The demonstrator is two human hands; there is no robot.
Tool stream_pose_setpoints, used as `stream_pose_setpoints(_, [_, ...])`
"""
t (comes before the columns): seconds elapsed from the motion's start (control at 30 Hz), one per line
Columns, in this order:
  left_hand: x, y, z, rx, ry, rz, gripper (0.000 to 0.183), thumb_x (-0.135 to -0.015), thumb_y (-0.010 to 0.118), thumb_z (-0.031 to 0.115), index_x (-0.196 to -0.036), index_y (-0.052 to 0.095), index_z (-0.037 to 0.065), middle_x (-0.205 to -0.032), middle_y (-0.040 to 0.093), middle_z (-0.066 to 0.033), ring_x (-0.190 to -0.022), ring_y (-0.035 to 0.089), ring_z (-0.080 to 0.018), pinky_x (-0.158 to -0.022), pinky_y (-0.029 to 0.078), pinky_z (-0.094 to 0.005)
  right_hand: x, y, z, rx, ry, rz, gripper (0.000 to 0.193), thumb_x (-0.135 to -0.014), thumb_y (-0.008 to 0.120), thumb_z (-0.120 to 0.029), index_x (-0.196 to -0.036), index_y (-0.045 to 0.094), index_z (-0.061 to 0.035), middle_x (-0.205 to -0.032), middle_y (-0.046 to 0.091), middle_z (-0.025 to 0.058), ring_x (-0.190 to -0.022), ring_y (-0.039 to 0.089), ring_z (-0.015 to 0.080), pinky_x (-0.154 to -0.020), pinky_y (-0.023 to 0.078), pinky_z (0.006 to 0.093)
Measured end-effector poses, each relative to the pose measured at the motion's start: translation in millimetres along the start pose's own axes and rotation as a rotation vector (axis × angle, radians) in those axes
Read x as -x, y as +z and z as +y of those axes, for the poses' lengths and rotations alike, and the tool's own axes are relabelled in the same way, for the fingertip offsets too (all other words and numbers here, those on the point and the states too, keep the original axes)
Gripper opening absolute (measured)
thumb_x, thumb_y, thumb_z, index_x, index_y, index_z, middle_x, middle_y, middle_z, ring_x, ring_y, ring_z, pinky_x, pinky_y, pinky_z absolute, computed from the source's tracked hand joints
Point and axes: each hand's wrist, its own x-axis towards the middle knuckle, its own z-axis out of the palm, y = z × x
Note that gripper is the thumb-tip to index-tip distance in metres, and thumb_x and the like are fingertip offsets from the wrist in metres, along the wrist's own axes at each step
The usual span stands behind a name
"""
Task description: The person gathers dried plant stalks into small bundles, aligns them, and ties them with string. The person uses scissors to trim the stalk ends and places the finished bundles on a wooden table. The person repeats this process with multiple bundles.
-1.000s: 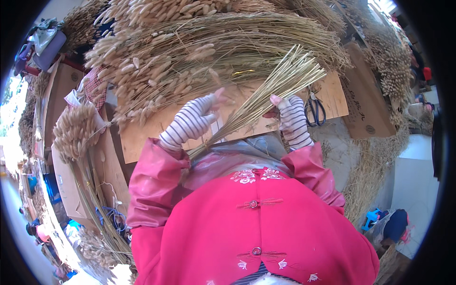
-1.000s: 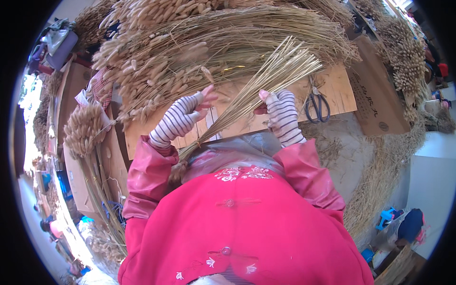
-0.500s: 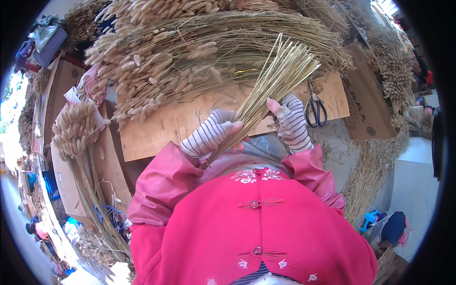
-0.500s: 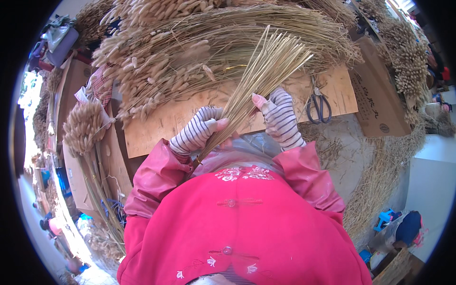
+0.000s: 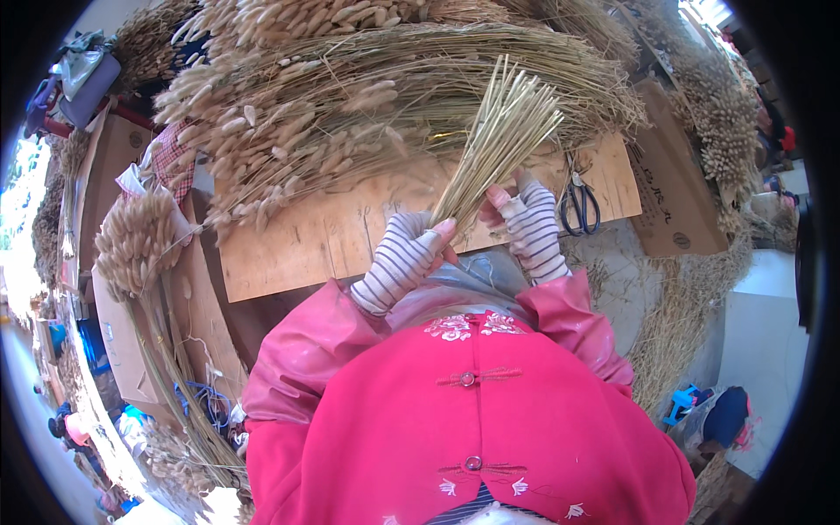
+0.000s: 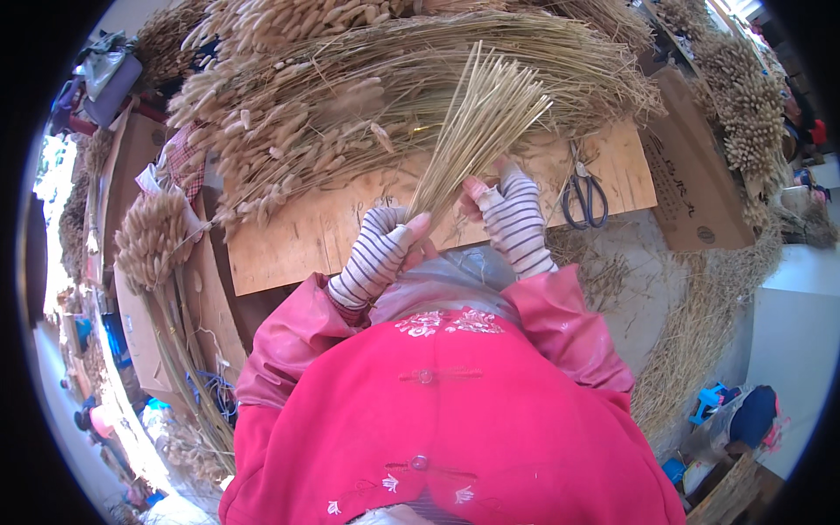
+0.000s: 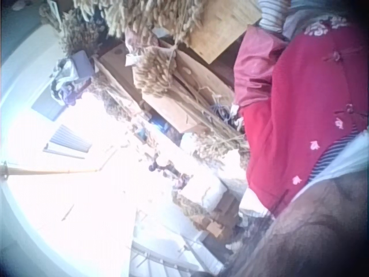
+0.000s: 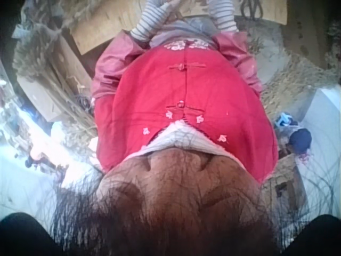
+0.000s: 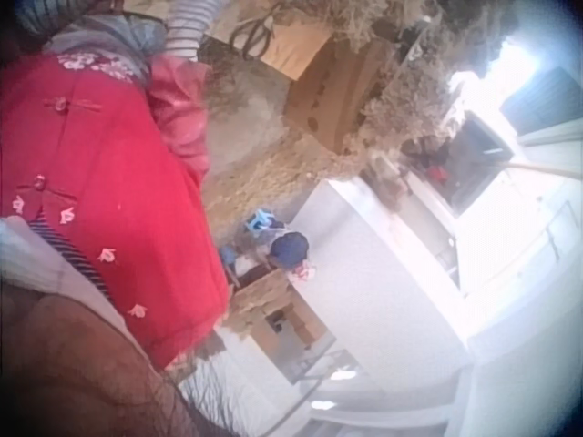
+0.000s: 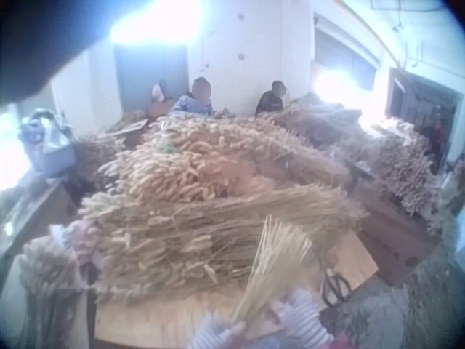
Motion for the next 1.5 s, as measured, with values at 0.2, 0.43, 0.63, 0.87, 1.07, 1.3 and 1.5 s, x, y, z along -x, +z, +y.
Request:
stream_pose_setpoints(0.2, [-16,5,-19,-0.177,0.031,0.115,0.036,-0.083,0.064,0.035,-0.071,0.064,0.001,-0.053,0.056,-0.0016,-0.047,0.046,-0.0061,-0.045,0.035,-0.0218,14,12,-4,0.209,0.116,-0.022,0.040,-0.086,0.061,-0.034,-0.060,0.054,-0.0035,-0.051,0.051,0.0006,-0.047,0.042,0.0094,-0.046,0.037,0.0280])
stream_pose_setpoints(0.43, [-20,8,-25,-0.117,-0.045,0.049,0.032,-0.080,0.067,0.029,-0.082,0.066,-0.002,-0.060,0.062,-0.0057,-0.051,0.052,-0.0093,-0.047,0.040,-0.0255,8,12,10,0.097,0.267,-0.094,0.027,-0.080,0.068,-0.019,-0.060,0.056,-0.0055,-0.048,0.050,-0.0019,-0.042,0.042,0.0041,-0.038,0.031,0.0209])
stream_pose_setpoints(0.63, [-16,3,-13,-0.063,-0.070,-0.017,0.029,-0.078,0.069,0.028,-0.071,0.066,0.000,-0.055,0.057,-0.0015,-0.046,0.046,-0.0071,-0.043,0.033,-0.0232,8,9,23,0.046,0.087,-0.112,0.026,-0.080,0.067,-0.021,-0.060,0.055,-0.0074,-0.049,0.048,-0.0031,-0.039,0.040,0.0035,-0.034,0.031,0.0210])
stream_pose_setpoints(0.87, [-20,-3,-12,0.010,-0.103,-0.046,0.032,-0.078,0.070,0.029,-0.066,0.065,-0.001,-0.044,0.046,0.0016,-0.038,0.038,-0.0042,-0.037,0.025,-0.0214,-21,-61,-17,-0.310,0.087,0.451,0.028,-0.090,0.054,-0.034,-0.088,0.054,-0.0058,-0.063,0.058,0.0042,-0.043,0.049,0.0077,-0.035,0.037,0.0198])
stream_pose_setpoints(1.07, [-23,2,-12,0.006,-0.114,-0.017,0.032,-0.079,0.068,0.027,-0.065,0.065,-0.001,-0.044,0.046,0.0013,-0.036,0.037,-0.0047,-0.037,0.024,-0.0214,-10,-45,12,0.029,0.156,0.147,0.047,-0.087,0.054,-0.051,-0.084,0.055,-0.0046,-0.059,0.057,0.0047,-0.040,0.046,0.0073,-0.036,0.036,0.0223])
stream_pose_setpoints(1.3, [-19,2,-8,-0.013,-0.087,0.003,0.034,-0.080,0.067,0.029,-0.064,0.063,-0.001,-0.045,0.047,0.0008,-0.036,0.037,-0.0052,-0.037,0.024,-0.0215,-12,-10,0,0.084,0.068,0.137,0.025,-0.091,0.053,-0.023,-0.076,0.055,-0.0042,-0.058,0.055,0.0017,-0.044,0.047,0.0046,-0.039,0.036,0.0199])
stream_pose_setpoints(1.5, [-20,0,-9,-0.026,-0.092,0.005,0.035,-0.080,0.067,0.030,-0.062,0.060,0.002,-0.046,0.047,0.0016,-0.037,0.037,-0.0045,-0.037,0.025,-0.0213,-5,-14,0,0.021,0.113,0.056,0.023,-0.091,0.054,-0.021,-0.074,0.055,-0.0058,-0.056,0.053,0.0001,-0.043,0.045,0.0039,-0.038,0.035,0.0197])
